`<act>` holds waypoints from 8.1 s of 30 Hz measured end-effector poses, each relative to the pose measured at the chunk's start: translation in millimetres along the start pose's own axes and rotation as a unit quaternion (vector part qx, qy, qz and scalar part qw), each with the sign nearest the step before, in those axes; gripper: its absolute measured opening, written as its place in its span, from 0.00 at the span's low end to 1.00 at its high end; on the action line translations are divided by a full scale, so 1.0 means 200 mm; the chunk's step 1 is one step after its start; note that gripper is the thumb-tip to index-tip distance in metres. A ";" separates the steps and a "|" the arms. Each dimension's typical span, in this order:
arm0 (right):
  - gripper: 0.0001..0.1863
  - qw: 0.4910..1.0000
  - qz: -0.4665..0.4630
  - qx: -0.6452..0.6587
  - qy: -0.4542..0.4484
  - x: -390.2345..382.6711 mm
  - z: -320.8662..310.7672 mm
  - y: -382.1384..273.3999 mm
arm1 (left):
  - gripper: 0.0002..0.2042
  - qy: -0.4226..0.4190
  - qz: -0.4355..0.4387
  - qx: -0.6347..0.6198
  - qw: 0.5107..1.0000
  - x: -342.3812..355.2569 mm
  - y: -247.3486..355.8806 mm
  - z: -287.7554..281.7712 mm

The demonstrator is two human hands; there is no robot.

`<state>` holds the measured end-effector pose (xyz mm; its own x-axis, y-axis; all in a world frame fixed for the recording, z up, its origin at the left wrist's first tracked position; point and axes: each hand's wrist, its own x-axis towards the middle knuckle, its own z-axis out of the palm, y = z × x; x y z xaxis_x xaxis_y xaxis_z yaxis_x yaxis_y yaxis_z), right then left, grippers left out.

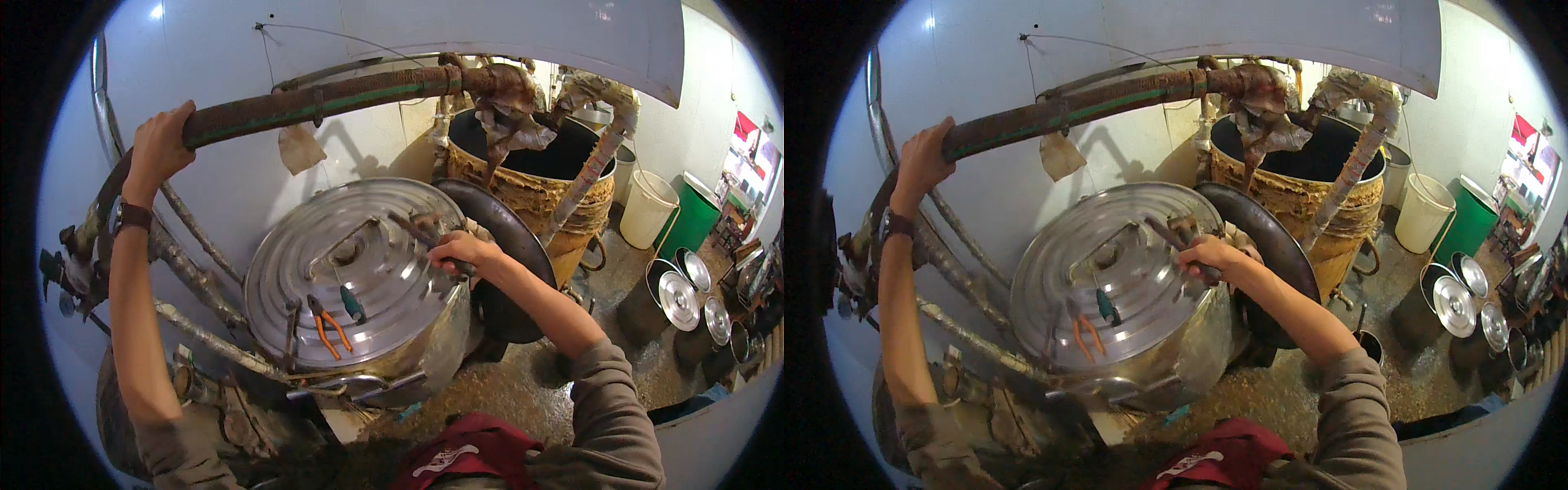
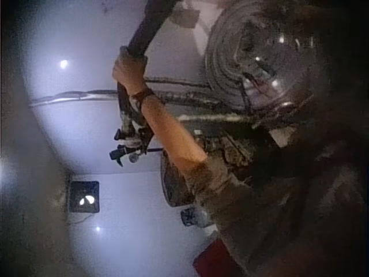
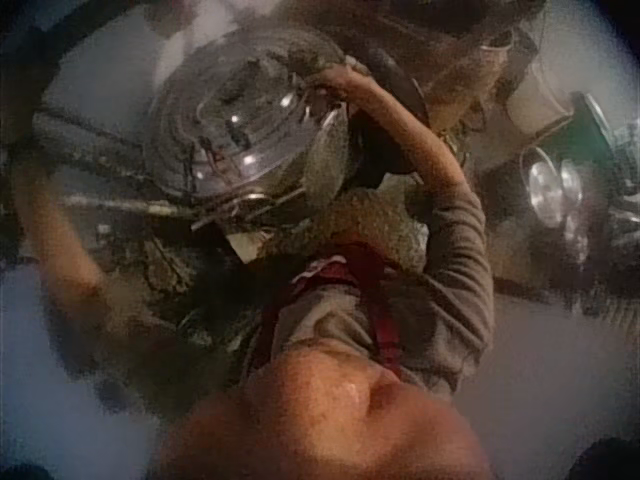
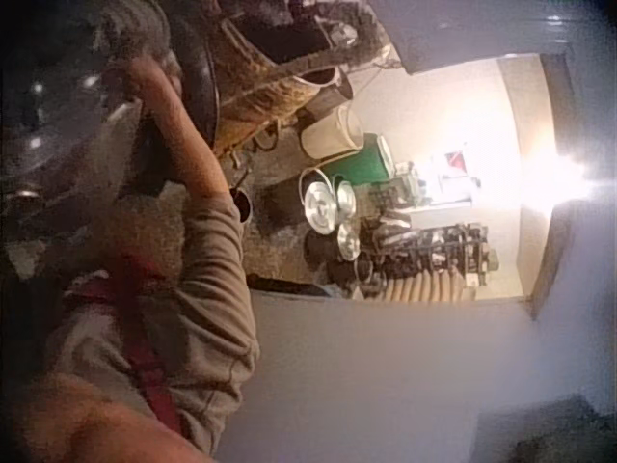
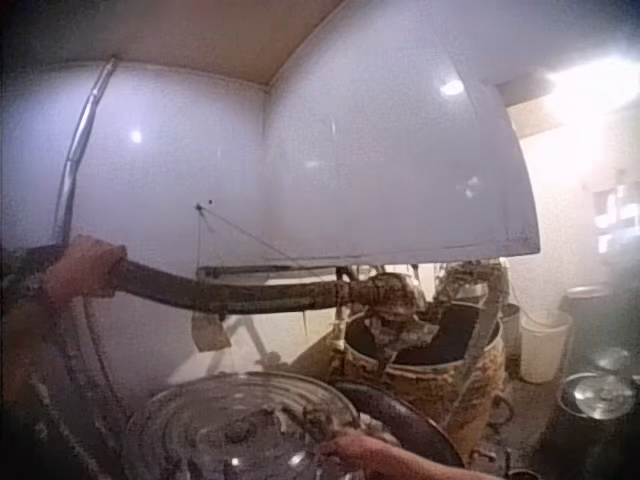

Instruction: The person uses a hammer and pliers to repeatedly strike and adjust a pipe connected to a large metal tank. They reposition the tools and hands multiple times while working on the same pipe section.

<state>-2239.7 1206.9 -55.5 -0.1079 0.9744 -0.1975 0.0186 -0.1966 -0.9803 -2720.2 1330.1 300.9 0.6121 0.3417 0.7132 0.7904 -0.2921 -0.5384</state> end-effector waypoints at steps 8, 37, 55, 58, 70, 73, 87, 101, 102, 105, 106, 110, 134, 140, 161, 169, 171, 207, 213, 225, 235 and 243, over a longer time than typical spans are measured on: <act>0.13 0.971 -0.135 -0.152 0.127 -0.09 0.13 0.02 | 0.28 0.020 0.003 0.002 1.000 -0.01 -0.06 0.09; 0.37 0.733 -0.231 -0.596 0.234 0.04 0.02 0.25 | 0.17 -0.031 -0.069 0.038 0.996 -0.01 0.09 -0.02; 0.28 0.981 0.143 -0.006 0.128 0.45 -0.51 0.32 | 0.16 -0.060 -0.108 0.053 0.991 0.00 0.11 0.00; 0.26 0.979 0.153 0.080 0.109 0.43 -0.54 0.33 | 0.17 -0.058 -0.106 0.050 0.991 0.01 0.11 0.00; 0.21 0.963 0.143 0.219 0.068 0.42 -0.51 0.39 | 0.17 -0.058 -0.103 0.058 0.991 0.00 0.11 -0.02; 0.19 0.960 0.147 0.228 0.068 0.42 -0.51 0.39 | 0.16 -0.049 -0.102 0.051 0.992 -0.01 0.11 -0.02; 0.14 0.947 0.149 0.280 0.059 0.40 -0.50 0.38 | 0.16 -0.036 -0.097 0.050 0.993 0.00 0.10 0.01; 0.10 0.979 0.062 0.181 0.062 0.17 -0.23 0.21 | 0.20 -0.012 -0.028 0.048 0.998 -0.03 0.00 0.06; 0.07 0.985 0.047 0.150 0.075 0.13 -0.22 0.21 | 0.20 -0.023 -0.040 0.046 0.998 -0.01 0.00 0.06; 0.09 0.975 -0.057 0.212 0.033 -0.07 -0.19 0.18 | 0.17 0.057 -0.002 0.010 0.998 -0.02 0.01 0.03; 0.12 0.967 -0.098 0.235 0.012 -0.14 -0.17 0.17 | 0.16 0.072 -0.003 0.023 0.997 -0.02 0.02 0.02; 0.15 0.937 -0.182 0.292 0.057 -0.46 -0.06 0.11 | 0.20 0.015 -0.024 0.000 1.000 -0.02 0.04 0.00; 0.16 0.898 -0.375 0.172 0.150 -0.17 -0.14 -0.58 | 0.27 -0.082 0.004 -0.019 0.996 0.21 0.43 -0.01; 0.16 0.821 -0.482 0.108 0.286 -0.22 -0.06 -0.44 | 0.26 -0.060 0.016 -0.015 0.998 0.21 0.44 -0.02; 0.09 0.762 -0.486 0.285 0.319 -0.17 -0.20 -0.52 | 0.28 -0.084 0.005 -0.008 0.996 0.22 0.41 0.00; 0.16 0.857 -0.435 0.033 0.274 -0.16 -0.25 -0.48 | 0.27 -0.084 0.015 -0.019 0.996 0.23 0.42 0.01; 0.14 0.806 -0.480 0.147 0.314 -0.18 -0.20 -0.47 | 0.26 -0.055 0.039 -0.029 0.997 0.22 0.41 0.01; 0.17 0.999 0.026 -0.036 -0.005 0.29 -0.42 0.32 | 0.23 0.117 0.064 -0.066 0.989 -0.21 0.19 -0.47; 0.18 0.968 0.029 -0.245 -0.042 0.40 -0.43 0.12 | 0.18 0.131 -0.204 -0.086 0.966 -1.03 -0.34 -0.87; 0.14 0.808 -0.442 -0.388 -0.027 0.00 0.58 -0.68 | 0.30 0.033 -0.614 -0.502 0.609 -2.24 -0.13 -0.58; 0.21 0.624 -0.715 -0.281 -0.145 -0.29 2.15 -1.57 | 0.45 0.213 -0.589 -0.688 0.367 -1.99 -0.59 -0.07; 0.40 0.552 -0.682 -0.479 0.034 0.30 3.23 -2.17 | 0.39 0.291 -0.609 -0.722 0.150 -1.91 -1.01 0.38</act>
<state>-2897.0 1279.0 360.4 -0.6341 0.1534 0.7579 0.4861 0.8413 0.2364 -3111.9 1326.3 104.0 -0.4040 0.9142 0.0316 -0.7798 -0.3623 0.5105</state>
